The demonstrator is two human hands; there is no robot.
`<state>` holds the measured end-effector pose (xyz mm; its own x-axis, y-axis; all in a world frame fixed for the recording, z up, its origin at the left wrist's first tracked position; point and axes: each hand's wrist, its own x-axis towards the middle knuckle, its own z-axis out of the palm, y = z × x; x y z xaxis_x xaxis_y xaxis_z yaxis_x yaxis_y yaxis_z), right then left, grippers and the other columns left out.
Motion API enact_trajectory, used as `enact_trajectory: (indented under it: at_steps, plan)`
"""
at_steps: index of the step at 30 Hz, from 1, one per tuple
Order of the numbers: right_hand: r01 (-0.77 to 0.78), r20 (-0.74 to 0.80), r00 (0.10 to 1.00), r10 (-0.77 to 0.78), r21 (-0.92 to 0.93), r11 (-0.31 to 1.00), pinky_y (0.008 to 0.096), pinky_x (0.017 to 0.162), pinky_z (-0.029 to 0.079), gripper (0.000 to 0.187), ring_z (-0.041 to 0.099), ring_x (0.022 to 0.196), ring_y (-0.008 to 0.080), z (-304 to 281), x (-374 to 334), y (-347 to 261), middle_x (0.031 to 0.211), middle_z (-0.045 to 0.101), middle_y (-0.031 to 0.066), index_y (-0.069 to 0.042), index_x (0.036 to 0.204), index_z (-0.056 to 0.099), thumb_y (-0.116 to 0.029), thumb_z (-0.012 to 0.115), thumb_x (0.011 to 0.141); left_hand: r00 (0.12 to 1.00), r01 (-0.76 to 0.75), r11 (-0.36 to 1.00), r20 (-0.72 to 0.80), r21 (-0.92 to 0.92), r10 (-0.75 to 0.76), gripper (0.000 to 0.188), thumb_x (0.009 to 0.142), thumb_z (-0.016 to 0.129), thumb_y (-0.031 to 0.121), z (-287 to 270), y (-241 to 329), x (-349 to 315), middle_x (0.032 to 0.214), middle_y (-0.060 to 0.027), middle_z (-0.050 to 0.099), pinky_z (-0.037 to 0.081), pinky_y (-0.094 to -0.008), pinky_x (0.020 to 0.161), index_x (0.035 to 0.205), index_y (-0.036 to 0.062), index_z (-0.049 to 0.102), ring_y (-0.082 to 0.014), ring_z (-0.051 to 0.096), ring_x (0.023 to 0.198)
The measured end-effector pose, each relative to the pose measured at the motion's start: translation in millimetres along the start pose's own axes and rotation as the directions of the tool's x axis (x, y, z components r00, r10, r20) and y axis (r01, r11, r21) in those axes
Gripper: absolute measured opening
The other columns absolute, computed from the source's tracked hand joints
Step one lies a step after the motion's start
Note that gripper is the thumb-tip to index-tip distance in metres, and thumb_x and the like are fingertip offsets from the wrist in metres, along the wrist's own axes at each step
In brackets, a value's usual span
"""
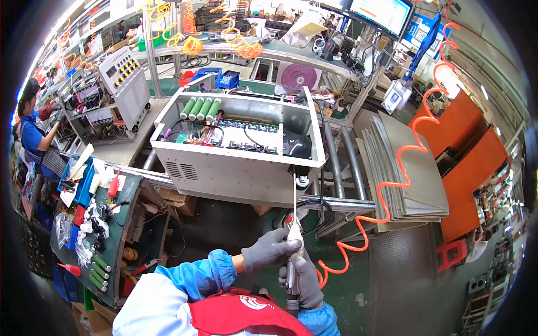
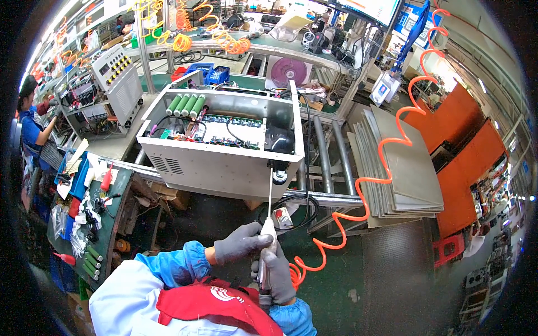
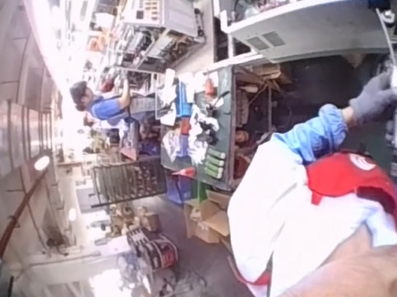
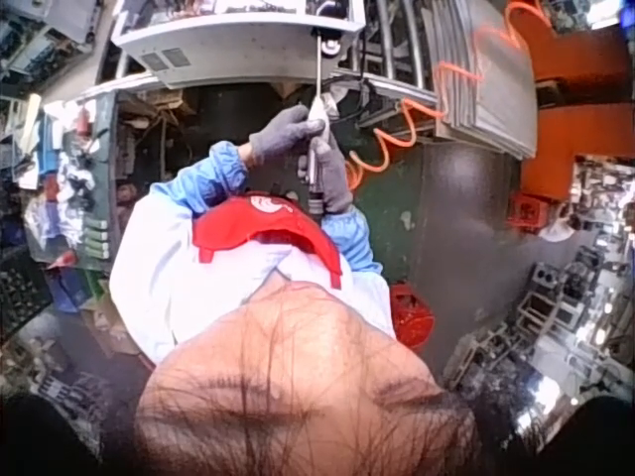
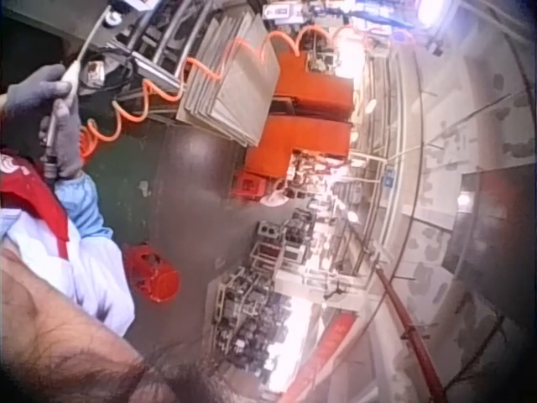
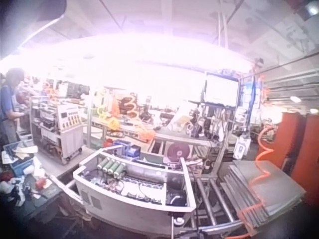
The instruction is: Tightening screws on the underside and side of an electronics enclosure using a pneumatic screwdriver.
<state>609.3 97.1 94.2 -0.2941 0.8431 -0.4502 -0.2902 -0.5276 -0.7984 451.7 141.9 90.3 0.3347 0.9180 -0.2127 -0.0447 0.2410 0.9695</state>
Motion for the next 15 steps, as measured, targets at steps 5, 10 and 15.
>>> enact_trajectory:
  at_steps: [5,10,15]
  plan:
    - [0.015,-0.010,1.000,-0.015,-0.033,0.999,0.0264,0.047,0.049,0.047,0.056,0.053,0.0130,2.6,0.3,-2.0,0.074,0.058,0.0041,-0.013,0.135,0.042,-0.029,0.051,0.092,1.000,0.013,1.000,0.014,0.010,-0.013,0.050,0.089,0.063,0.045,-3.7,-3.9,1.9,0.090,-0.0074,0.058,0.047,-0.0295,0.068,0.104,-0.0022,0.058,-0.0127,0.055,0.080]
    - [0.010,-0.022,1.000,-0.011,-0.068,0.998,0.0259,0.047,0.049,0.049,0.056,0.053,0.0129,4.6,0.3,-2.7,0.074,0.058,0.0044,-0.013,0.138,0.041,-0.029,0.049,0.092,0.999,-0.027,0.997,0.022,-0.077,0.028,0.050,0.089,0.063,0.045,-3.0,-1.9,0.2,0.090,-0.0069,0.058,0.046,-0.0290,0.068,0.104,-0.0018,0.059,-0.0123,0.054,0.081]
    - [0.032,-0.016,0.999,-0.034,-0.118,0.992,0.0259,0.048,0.050,0.051,0.056,0.055,0.0126,6.9,-0.2,-6.2,0.074,0.058,0.0042,-0.013,0.139,0.039,-0.028,0.048,0.091,0.999,-0.001,0.994,0.038,-0.106,0.005,0.047,0.090,0.063,0.043,-5.2,-7.9,3.0,0.091,-0.0071,0.059,0.047,-0.0293,0.070,0.105,-0.0014,0.059,-0.0123,0.054,0.081]
